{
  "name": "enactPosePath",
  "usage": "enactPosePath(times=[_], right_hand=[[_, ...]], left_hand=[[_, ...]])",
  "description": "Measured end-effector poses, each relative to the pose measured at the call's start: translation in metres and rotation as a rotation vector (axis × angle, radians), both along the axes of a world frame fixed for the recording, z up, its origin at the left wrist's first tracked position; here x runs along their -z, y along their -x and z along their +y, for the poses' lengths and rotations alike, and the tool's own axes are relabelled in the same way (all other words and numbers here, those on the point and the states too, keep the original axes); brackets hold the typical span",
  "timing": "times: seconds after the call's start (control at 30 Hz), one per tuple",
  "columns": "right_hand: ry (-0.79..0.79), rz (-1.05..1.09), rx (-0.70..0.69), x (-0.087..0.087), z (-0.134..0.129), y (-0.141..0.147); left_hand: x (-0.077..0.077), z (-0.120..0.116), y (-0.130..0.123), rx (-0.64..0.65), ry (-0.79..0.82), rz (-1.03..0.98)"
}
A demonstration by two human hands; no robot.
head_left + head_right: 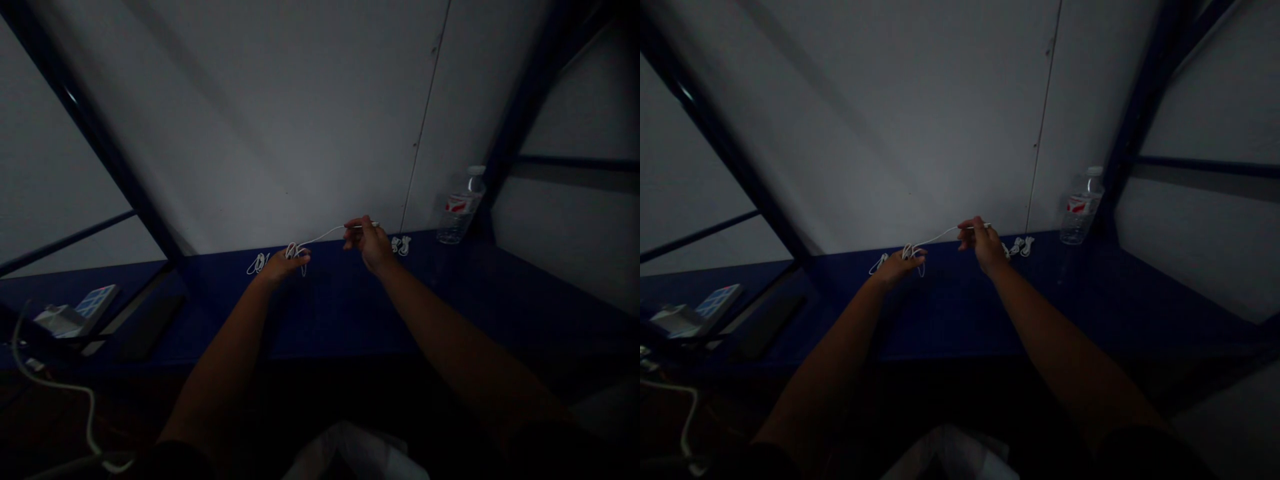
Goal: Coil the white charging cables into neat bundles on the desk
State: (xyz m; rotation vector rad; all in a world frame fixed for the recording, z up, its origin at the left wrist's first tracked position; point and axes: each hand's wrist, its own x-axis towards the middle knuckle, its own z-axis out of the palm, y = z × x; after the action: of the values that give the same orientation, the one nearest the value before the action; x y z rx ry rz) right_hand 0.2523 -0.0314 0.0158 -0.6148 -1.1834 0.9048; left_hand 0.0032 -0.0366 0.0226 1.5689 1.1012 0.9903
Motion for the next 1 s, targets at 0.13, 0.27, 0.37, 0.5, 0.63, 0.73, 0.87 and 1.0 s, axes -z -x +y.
enactPosePath(times=[0.13,0.27,0.37,0.5,0.63,0.73,0.87,1.0], right_hand=[[-0.024,-0.138,0.113,0.003,0.002,-0.002],[-0.140,-0.500,0.235,0.007,-0.003,0.001],[-0.340,-0.782,0.181,0.009,-0.015,0.014],[-0.682,-1.155,-0.009,0.014,-0.032,0.041],[-0.860,-1.368,-0.088,0.021,-0.041,0.064],[-0.811,-1.345,-0.090,0.023,-0.044,0.068],[-0.589,-1.167,0.102,0.020,-0.043,0.060],[-0.395,-1.041,0.321,0.014,-0.037,0.051]], left_hand=[[0.006,0.007,-0.001,-0.033,-0.002,-0.124],[0.005,0.004,-0.005,0.076,0.218,-0.342],[0.000,0.000,-0.012,0.067,0.256,-0.483],[0.002,0.003,-0.020,-0.017,0.369,-0.614],[0.008,0.006,-0.022,-0.103,0.376,-0.551],[0.010,0.003,-0.023,-0.085,0.280,-0.450],[0.012,-0.004,-0.026,0.085,0.197,-0.277],[0.016,-0.008,-0.029,0.279,0.369,-0.181]])
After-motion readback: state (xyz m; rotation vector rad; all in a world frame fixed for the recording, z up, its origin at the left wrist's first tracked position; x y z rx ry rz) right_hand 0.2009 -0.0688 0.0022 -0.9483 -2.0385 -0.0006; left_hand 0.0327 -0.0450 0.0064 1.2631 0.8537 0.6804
